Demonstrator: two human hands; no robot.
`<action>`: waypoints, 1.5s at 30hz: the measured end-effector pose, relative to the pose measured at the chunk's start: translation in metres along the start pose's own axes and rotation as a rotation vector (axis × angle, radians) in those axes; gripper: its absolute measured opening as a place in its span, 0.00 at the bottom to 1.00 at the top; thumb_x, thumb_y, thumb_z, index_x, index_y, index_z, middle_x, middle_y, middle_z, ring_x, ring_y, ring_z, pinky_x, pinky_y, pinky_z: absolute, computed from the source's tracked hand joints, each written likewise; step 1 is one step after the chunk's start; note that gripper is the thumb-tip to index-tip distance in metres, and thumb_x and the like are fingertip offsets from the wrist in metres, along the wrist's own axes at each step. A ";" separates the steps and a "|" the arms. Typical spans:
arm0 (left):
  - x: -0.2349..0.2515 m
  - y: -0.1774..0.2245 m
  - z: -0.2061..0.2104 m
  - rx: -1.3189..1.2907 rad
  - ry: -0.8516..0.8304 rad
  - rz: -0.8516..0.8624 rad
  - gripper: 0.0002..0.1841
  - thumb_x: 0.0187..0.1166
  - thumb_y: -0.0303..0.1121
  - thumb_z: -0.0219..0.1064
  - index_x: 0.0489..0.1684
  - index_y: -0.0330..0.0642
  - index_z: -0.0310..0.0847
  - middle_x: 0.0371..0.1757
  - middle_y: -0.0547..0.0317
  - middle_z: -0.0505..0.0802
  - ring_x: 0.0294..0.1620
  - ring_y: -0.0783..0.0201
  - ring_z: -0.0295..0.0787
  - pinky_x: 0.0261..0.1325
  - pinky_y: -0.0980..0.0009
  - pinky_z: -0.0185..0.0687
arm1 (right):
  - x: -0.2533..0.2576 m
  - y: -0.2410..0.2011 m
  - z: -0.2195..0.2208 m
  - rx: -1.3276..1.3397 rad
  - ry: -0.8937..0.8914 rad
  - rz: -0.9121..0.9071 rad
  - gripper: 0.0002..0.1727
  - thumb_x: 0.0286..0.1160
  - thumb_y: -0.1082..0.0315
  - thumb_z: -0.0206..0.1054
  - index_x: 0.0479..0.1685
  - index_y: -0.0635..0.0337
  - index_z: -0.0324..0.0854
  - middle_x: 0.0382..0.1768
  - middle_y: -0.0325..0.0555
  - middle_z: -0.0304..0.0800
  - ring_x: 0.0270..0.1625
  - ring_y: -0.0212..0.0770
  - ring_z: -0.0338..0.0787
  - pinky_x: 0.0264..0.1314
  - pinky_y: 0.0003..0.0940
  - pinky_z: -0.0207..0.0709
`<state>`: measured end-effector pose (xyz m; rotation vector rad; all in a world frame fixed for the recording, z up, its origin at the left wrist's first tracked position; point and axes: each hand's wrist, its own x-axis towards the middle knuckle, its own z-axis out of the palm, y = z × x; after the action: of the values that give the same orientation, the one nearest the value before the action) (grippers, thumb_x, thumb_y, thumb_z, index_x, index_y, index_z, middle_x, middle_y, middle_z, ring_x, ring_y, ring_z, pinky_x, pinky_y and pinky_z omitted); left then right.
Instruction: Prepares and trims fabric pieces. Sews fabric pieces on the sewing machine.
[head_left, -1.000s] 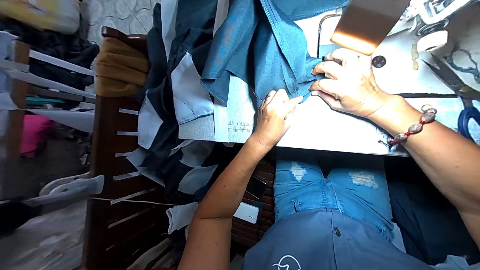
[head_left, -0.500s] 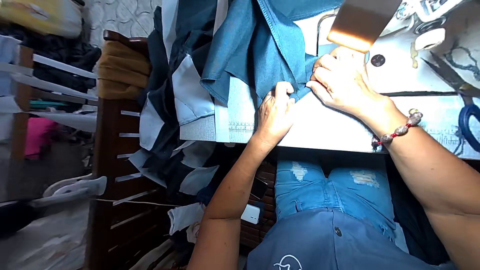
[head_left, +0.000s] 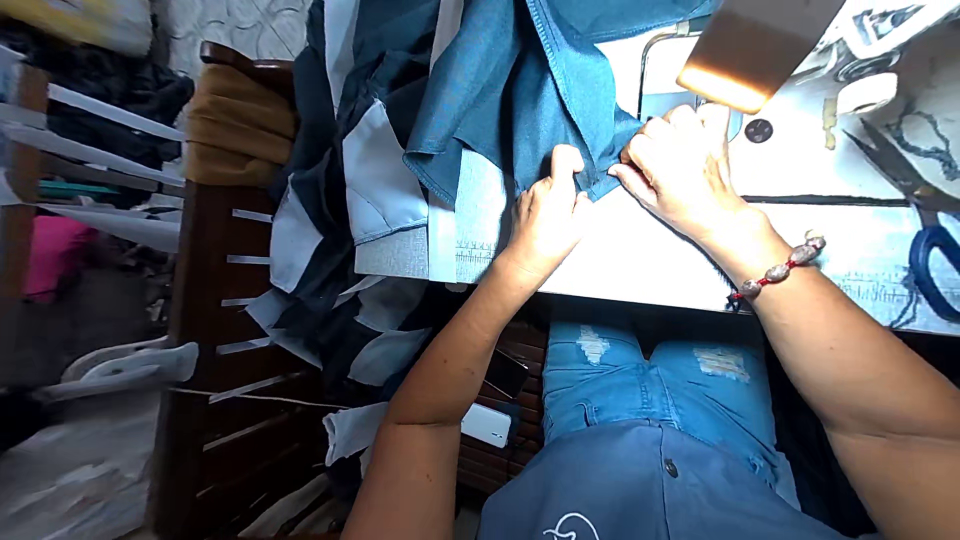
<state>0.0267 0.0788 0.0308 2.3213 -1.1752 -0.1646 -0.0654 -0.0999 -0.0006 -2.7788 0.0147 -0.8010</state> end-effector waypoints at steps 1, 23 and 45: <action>0.002 0.001 -0.004 0.015 -0.038 0.014 0.17 0.76 0.29 0.62 0.62 0.35 0.74 0.23 0.55 0.83 0.25 0.55 0.83 0.32 0.57 0.78 | 0.000 -0.001 0.000 0.005 0.012 0.005 0.16 0.86 0.60 0.59 0.37 0.65 0.82 0.32 0.60 0.83 0.43 0.66 0.84 0.50 0.60 0.64; 0.039 0.027 0.012 0.136 -0.392 0.024 0.36 0.74 0.69 0.60 0.87 0.83 0.65 0.98 0.49 0.38 0.92 0.19 0.18 0.72 0.11 0.13 | -0.054 -0.030 -0.047 0.048 0.056 0.220 0.16 0.73 0.81 0.62 0.52 0.63 0.92 0.49 0.60 0.86 0.54 0.62 0.82 0.55 0.55 0.69; 0.045 0.039 0.021 0.163 -0.410 -0.023 0.36 0.75 0.70 0.59 0.87 0.85 0.62 0.98 0.49 0.37 0.92 0.21 0.16 0.72 0.11 0.16 | -0.015 -0.017 -0.068 -0.166 -0.317 0.490 0.18 0.85 0.71 0.60 0.69 0.69 0.78 0.33 0.63 0.90 0.36 0.63 0.92 0.37 0.56 0.81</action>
<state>0.0195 0.0163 0.0381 2.5190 -1.3988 -0.5973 -0.1146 -0.0979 0.0511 -2.8295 0.7003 -0.2435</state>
